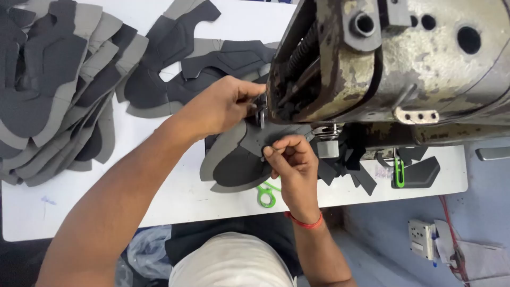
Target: The person operates a sewing machine to stitch together gray and black shoe components. They guide the material under the needle, then use green scissors to trim the excess thread after each stitch. The finished pieces are stacked on the table.
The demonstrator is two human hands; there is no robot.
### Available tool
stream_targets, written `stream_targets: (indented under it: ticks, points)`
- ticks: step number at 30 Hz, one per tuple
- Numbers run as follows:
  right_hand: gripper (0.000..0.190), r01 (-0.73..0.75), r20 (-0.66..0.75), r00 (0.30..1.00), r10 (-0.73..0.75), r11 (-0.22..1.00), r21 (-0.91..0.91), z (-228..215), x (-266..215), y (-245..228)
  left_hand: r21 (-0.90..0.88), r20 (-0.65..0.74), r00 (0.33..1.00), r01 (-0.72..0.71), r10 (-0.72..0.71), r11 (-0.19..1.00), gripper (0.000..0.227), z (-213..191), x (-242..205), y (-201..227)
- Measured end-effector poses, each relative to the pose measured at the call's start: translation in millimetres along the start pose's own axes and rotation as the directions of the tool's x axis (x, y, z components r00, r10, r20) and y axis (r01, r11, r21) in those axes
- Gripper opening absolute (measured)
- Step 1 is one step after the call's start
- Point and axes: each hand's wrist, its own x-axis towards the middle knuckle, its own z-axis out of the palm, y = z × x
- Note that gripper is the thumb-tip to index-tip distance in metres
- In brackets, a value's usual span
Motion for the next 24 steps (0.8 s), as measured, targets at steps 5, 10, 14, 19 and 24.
stream_targets:
  ticks: [5,10,14,19,24]
  points:
    - [0.018,0.007,-0.01,1.0,-0.007,1.0,-0.007,0.4,0.8,-3.1,-0.158,-0.022,0.998,0.06,-0.064,0.986,0.034,5.8,-12.7,-14.6]
    - [0.02,-0.026,-0.019,0.999,0.026,0.999,-0.032,4.1,3.4,-11.7,-0.316,0.049,0.995,0.103,-0.092,0.943,0.058,18.3,-39.7,-24.6]
    - [0.024,-0.074,0.028,0.997,0.076,0.996,-0.053,-2.4,8.3,-19.2,-0.198,0.006,0.993,0.115,-0.116,0.973,0.074,19.0,-45.1,-17.6]
    - [0.019,-0.101,-0.013,0.995,0.1,0.987,-0.121,-18.0,17.3,-25.9,-0.231,0.031,0.995,0.096,-0.091,0.968,0.08,19.6,-46.4,-15.0]
    - [0.017,-0.047,-0.035,0.999,0.04,0.973,-0.228,-13.7,21.0,-36.6,-0.188,0.015,1.0,0.016,-0.013,0.982,0.103,18.4,-46.7,-13.5]
